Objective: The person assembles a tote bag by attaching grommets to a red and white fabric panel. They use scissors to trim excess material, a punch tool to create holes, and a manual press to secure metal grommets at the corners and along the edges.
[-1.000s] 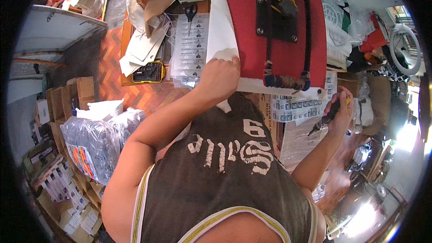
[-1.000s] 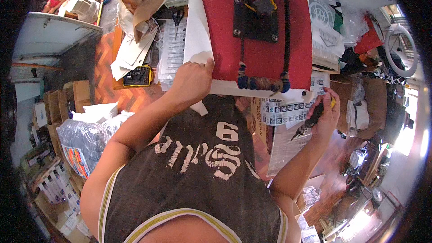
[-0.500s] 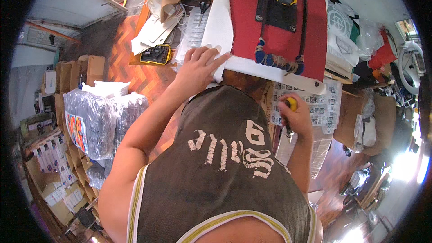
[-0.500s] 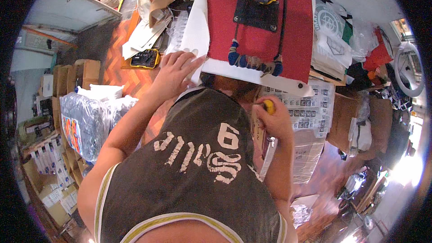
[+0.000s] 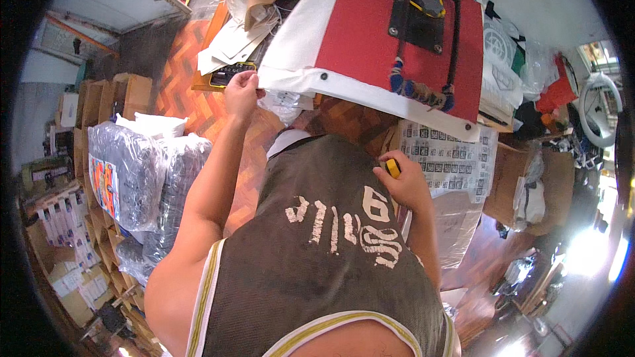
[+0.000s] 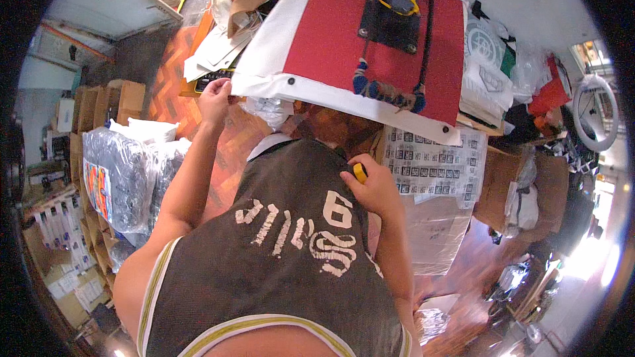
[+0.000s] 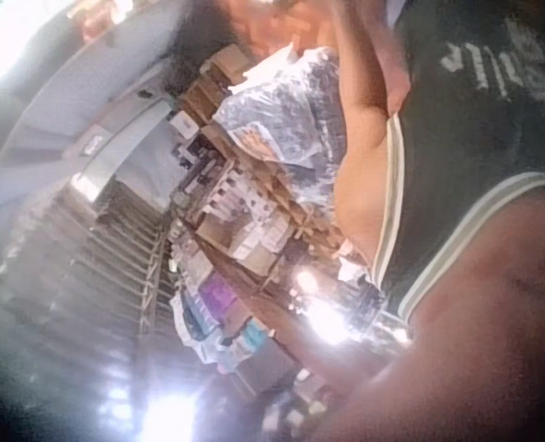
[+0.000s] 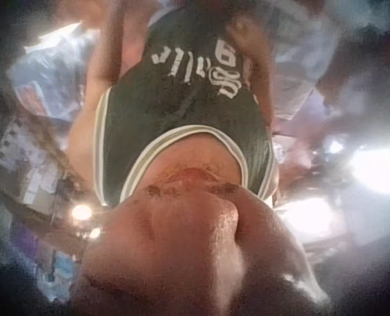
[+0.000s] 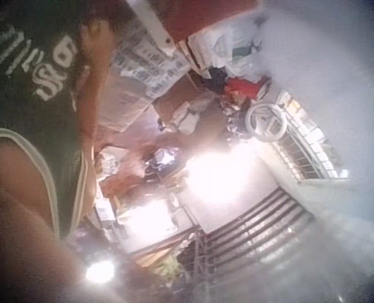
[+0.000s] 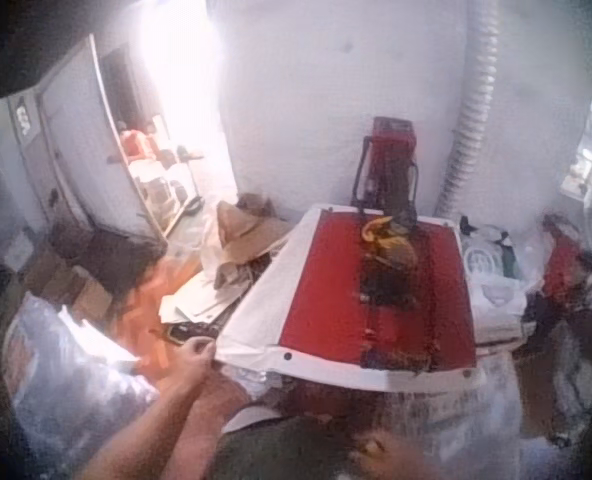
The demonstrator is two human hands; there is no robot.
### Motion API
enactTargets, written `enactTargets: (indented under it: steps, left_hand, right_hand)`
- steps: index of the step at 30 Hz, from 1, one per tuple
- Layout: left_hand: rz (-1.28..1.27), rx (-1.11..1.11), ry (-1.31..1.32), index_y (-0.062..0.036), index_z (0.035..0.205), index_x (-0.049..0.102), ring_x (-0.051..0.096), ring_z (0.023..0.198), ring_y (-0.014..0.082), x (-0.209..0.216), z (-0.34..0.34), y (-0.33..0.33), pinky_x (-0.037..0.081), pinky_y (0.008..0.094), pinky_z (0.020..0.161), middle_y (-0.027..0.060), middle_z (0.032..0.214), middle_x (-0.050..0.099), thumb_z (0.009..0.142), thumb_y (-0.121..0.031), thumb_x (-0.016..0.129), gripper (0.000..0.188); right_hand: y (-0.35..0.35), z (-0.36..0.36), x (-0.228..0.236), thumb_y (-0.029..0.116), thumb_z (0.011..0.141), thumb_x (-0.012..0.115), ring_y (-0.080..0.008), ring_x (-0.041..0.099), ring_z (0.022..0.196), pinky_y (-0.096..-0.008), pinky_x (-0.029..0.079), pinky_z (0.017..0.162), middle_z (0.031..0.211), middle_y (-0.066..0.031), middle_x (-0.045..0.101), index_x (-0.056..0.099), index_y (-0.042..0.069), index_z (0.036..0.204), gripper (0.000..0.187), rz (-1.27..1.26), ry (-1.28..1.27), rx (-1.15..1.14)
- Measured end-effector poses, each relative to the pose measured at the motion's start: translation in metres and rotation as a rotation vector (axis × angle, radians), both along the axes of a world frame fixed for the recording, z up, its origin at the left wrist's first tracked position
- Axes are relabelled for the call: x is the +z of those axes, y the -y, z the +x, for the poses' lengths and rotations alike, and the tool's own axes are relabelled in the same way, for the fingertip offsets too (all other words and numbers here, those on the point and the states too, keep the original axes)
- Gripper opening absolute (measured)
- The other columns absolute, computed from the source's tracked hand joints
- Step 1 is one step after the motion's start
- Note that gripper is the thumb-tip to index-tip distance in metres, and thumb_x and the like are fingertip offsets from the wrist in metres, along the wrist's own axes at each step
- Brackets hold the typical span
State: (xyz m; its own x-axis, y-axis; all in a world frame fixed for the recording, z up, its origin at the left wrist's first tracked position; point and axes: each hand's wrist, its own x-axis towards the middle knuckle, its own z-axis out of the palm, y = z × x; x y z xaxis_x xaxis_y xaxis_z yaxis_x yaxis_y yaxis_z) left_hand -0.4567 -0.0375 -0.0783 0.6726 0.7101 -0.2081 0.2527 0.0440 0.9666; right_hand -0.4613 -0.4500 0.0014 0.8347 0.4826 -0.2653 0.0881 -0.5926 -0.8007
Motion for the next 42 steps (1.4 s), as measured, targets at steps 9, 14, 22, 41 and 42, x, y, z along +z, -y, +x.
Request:
enactTargets:
  steps: [9, 14, 22, 41, 42]
  left_hand:
    - [0.911, -0.567, 0.288, -0.0063, 0.123, 0.064, 0.061, 0.114, 0.0292, 0.048, 0.005, 0.008, 0.042, 0.0446, 0.105, 0.0135, 0.122, 0.065, 0.082, -0.012, 0.075, 0.043]
    - [1.103, -0.879, 0.354, -0.0119, 0.137, 0.058, 0.061, 0.118, 0.0299, 0.031, 0.025, 0.011, 0.031, 0.0488, 0.115, 0.0137, 0.123, 0.065, 0.078, -0.026, 0.081, 0.065]
    - [0.206, -1.367, -0.093, -0.0028, 0.116, 0.072, 0.071, 0.089, 0.0329, 0.023, 0.097, -0.02, 0.053, 0.0402, 0.086, 0.0233, 0.101, 0.073, 0.099, -0.05, 0.056, 0.052]
    - [0.086, -1.537, -0.21, -0.0018, 0.095, 0.076, 0.061, 0.069, 0.0156, 0.03, 0.119, -0.044, 0.05, 0.032, 0.065, 0.0083, 0.075, 0.068, 0.089, -0.036, 0.076, 0.035]
    - [0.098, -1.534, -0.213, -0.0014, 0.094, 0.076, 0.061, 0.07, 0.0157, 0.032, 0.12, -0.045, 0.049, 0.0321, 0.065, 0.0082, 0.075, 0.067, 0.089, -0.037, 0.076, 0.035]
  right_hand:
    - [-0.066, -0.003, 0.012, 0.03, 0.087, 0.074, -0.0434, 0.068, 0.089, -0.0454, 0.053, 0.076, 0.093, -0.0216, 0.07, 0.064, 0.007, 0.111, 0.034, -0.121, 0.035, 0.055]
    - [-0.134, -0.001, 0.013, 0.028, 0.087, 0.074, -0.0453, 0.067, 0.088, -0.0475, 0.053, 0.076, 0.092, -0.0232, 0.07, 0.063, 0.006, 0.11, 0.034, -0.162, 0.104, 0.12]
    - [-0.214, 0.016, 0.003, 0.024, 0.087, 0.077, -0.0261, 0.068, 0.074, -0.0386, 0.053, 0.071, 0.079, -0.017, 0.067, 0.065, 0.002, 0.099, 0.027, -0.128, 0.284, -0.418]
    - [-0.267, 0.068, 0.011, 0.042, 0.086, 0.074, -0.0487, 0.067, 0.094, -0.0527, 0.052, 0.082, 0.094, -0.0287, 0.07, 0.063, 0.0, 0.103, 0.047, -0.615, 0.183, -0.765]
    - [-0.267, 0.068, 0.009, 0.043, 0.085, 0.075, -0.0485, 0.067, 0.094, -0.0522, 0.052, 0.082, 0.094, -0.0284, 0.07, 0.063, 0.0, 0.103, 0.048, -0.603, 0.195, -0.768]
